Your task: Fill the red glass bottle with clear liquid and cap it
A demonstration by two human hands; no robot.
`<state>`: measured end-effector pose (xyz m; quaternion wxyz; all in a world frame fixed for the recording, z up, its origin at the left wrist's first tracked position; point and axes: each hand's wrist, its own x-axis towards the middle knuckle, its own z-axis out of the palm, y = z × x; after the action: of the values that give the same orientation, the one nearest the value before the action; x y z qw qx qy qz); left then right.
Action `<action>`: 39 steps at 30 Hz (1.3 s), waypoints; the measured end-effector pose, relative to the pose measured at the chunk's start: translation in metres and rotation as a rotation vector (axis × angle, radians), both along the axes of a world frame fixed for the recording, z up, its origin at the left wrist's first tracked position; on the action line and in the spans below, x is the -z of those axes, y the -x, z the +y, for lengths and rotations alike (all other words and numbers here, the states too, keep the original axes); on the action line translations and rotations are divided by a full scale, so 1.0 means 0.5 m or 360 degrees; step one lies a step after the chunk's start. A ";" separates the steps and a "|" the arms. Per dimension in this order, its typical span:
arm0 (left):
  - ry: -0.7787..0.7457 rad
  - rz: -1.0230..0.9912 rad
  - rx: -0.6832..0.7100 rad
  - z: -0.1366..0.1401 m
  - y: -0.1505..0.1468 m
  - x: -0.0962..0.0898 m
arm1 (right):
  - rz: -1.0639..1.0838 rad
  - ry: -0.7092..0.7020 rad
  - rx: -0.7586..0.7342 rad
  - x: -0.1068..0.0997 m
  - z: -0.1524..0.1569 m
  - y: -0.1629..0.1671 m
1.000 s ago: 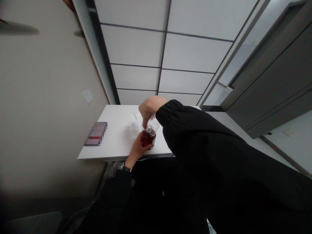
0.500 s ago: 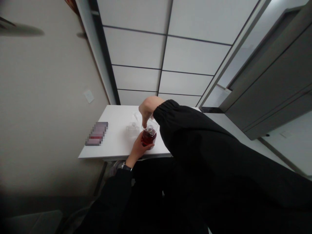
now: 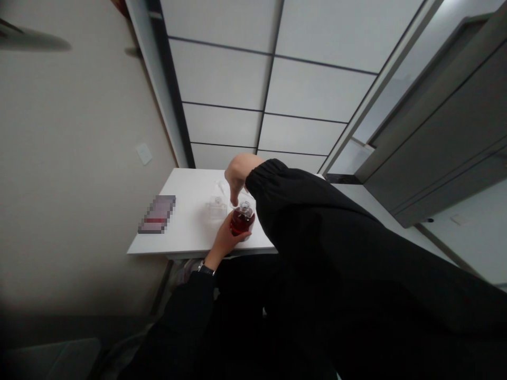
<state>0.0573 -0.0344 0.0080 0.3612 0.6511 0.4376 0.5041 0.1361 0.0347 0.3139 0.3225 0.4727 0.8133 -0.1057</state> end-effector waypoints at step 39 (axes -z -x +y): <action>0.0010 0.0064 0.0004 -0.022 0.002 -0.036 | 0.0215 0.0069 0.0116 0.029 0.047 -0.058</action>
<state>0.0564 -0.0452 0.0258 0.3551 0.6605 0.4456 0.4891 0.1651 0.0581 0.2992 0.2730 0.4869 0.8129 -0.1665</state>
